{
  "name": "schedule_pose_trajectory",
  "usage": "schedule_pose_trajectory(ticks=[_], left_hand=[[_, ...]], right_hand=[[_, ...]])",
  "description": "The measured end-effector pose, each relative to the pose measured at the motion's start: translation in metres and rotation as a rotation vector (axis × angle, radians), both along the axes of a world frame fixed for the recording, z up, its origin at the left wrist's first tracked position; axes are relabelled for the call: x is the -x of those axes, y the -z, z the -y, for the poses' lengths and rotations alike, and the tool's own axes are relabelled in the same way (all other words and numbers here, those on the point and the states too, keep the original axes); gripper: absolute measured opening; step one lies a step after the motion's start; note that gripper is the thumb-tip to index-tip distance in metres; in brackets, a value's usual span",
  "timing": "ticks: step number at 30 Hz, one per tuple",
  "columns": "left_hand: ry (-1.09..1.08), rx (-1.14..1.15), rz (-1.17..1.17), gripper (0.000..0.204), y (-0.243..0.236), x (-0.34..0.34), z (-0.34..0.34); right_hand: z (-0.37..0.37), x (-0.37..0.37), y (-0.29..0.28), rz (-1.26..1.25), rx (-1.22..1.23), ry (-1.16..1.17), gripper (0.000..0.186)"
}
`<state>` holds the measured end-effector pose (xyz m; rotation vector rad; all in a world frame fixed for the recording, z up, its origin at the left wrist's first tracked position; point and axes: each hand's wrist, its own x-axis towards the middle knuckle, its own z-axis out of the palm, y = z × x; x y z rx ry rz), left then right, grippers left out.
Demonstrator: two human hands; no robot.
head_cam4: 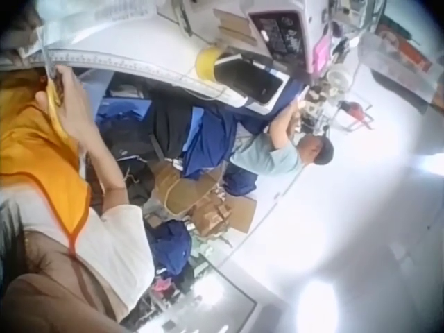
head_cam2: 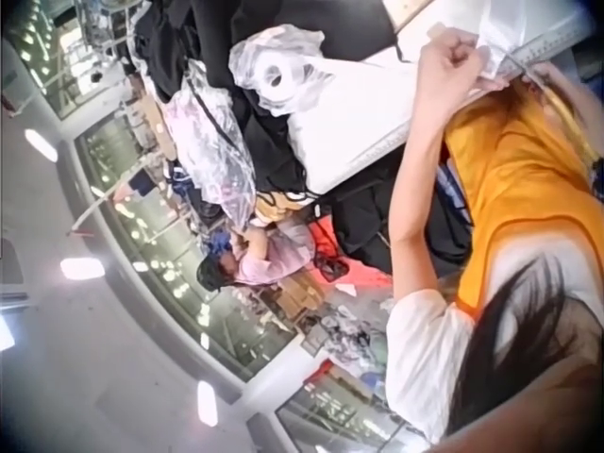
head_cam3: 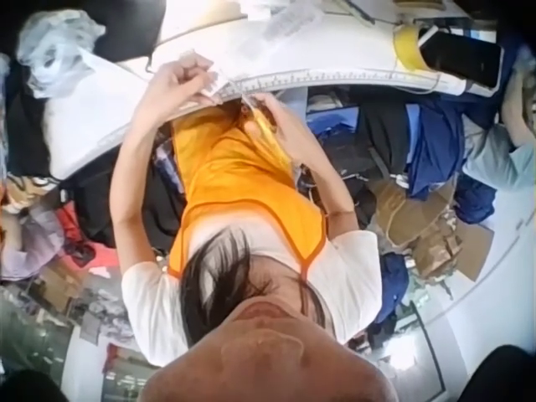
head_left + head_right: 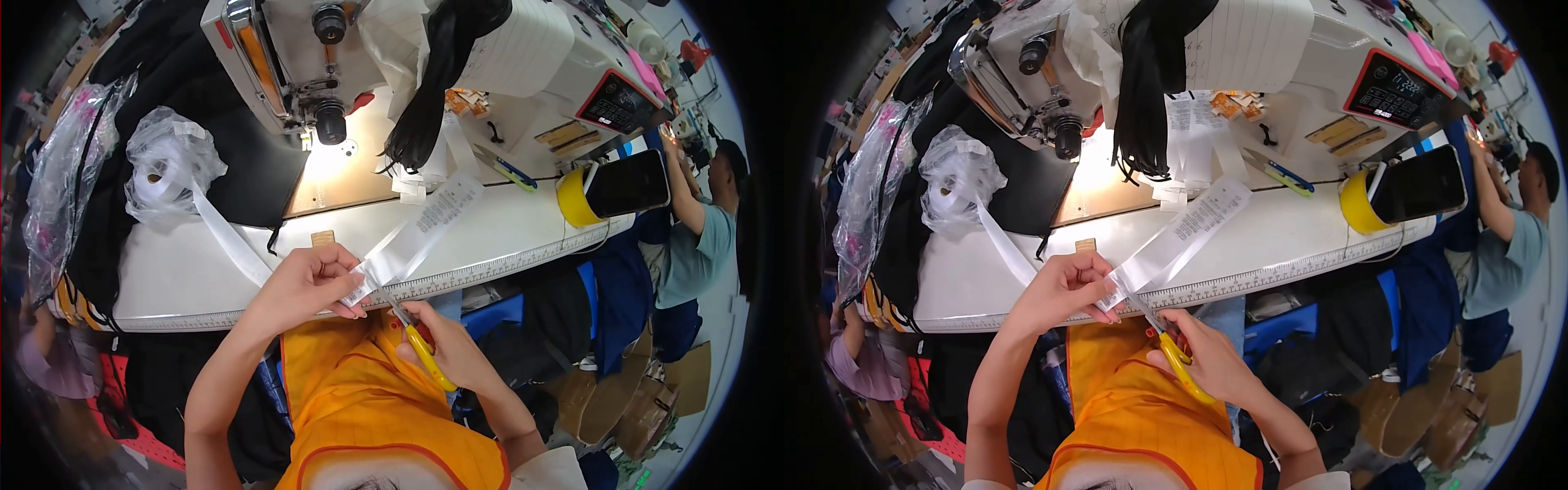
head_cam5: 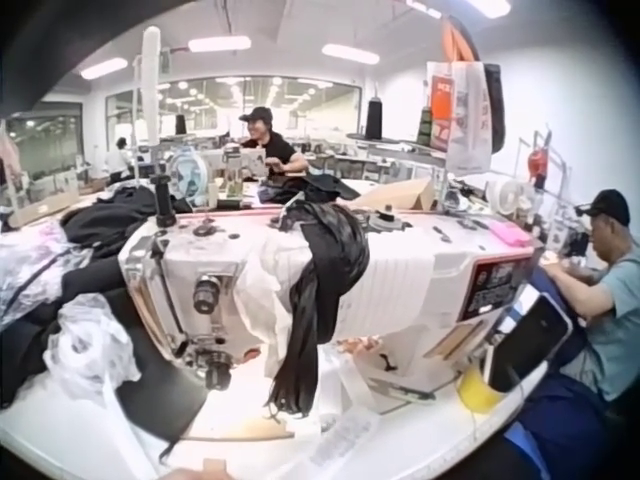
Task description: Cutting strips of white fabric into smaller pieces using scissors at a garment production station.
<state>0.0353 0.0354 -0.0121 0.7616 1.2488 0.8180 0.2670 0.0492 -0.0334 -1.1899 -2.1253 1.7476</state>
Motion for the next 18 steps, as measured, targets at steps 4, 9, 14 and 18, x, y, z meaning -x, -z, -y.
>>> schedule_pose_trajectory(ticks=[4,9,14,18], left_hand=[[-0.004,0.008,0.013,0.019,-0.001,0.001,0.0],[-0.07,-0.011,-0.005,0.017,0.004,0.001,0.007],[0.198,-0.421,-0.391,0.013,-0.019,-0.023,0.027],[0.061,-0.266,-0.255,0.021,-0.027,-0.025,0.036]], right_hand=[[-0.004,-0.006,0.014,-0.006,-0.036,0.009,0.051],[-0.006,-0.011,0.009,-0.002,0.051,0.018,0.057],[0.006,0.007,-0.008,-0.502,0.053,0.22,0.056],[0.01,0.027,-0.011,-0.473,0.145,0.355,0.049]])
